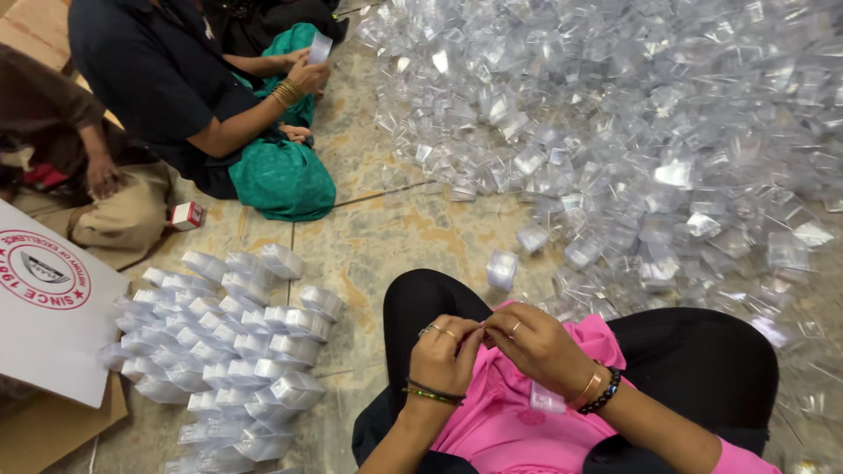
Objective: The person sits cross-legged on the floor among large piles of small clear plastic containers. They pick up individual pieces, press and fold the plastic to shape or close each container, and stack the finished pieces into piles beside them, working through the items one at a time.
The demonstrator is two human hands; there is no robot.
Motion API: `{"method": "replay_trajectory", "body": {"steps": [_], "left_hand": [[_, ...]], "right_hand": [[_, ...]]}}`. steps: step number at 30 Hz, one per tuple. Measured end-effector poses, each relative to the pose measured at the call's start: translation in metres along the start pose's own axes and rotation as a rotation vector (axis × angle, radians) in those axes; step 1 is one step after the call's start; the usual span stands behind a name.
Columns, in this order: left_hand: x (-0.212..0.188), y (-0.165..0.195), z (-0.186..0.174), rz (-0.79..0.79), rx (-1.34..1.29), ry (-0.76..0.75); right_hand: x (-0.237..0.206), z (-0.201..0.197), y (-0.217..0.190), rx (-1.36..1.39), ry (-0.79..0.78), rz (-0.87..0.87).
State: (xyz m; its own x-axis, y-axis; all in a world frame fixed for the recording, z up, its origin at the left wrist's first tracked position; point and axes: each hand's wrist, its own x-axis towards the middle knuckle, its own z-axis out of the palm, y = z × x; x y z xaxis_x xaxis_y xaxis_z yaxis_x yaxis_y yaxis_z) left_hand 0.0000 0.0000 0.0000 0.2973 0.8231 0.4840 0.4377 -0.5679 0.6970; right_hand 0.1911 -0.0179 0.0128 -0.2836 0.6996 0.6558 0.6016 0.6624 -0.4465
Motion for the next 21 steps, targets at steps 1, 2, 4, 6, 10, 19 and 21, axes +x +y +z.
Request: {"method": "replay_trajectory", "body": {"steps": [1, 2, 4, 6, 10, 19, 21], "left_hand": [[0.002, 0.007, 0.003, 0.077, 0.045, 0.001], [0.005, 0.013, 0.007, 0.154, 0.090, 0.003], [0.012, 0.023, 0.014, 0.293, 0.151, 0.015], [0.022, 0.029, 0.023, 0.417, 0.178, 0.034], [0.049, 0.028, 0.047, 0.605, 0.200, 0.030], [0.072, 0.005, 0.100, 0.790, 0.146, 0.058], [0.072, -0.002, 0.105, 0.814, 0.134, 0.031]], "right_hand": [[-0.004, -0.005, -0.001, -0.031, 0.017, 0.014], [-0.008, -0.010, -0.002, -0.062, 0.034, 0.029], [-0.013, -0.018, 0.000, -0.080, 0.041, 0.079], [-0.018, -0.028, 0.006, -0.058, 0.023, 0.153], [-0.028, -0.043, 0.028, 0.014, 0.103, 0.379], [-0.063, -0.036, 0.084, 0.555, 0.270, 0.889], [-0.071, -0.032, 0.091, 0.591, 0.271, 0.916]]}}
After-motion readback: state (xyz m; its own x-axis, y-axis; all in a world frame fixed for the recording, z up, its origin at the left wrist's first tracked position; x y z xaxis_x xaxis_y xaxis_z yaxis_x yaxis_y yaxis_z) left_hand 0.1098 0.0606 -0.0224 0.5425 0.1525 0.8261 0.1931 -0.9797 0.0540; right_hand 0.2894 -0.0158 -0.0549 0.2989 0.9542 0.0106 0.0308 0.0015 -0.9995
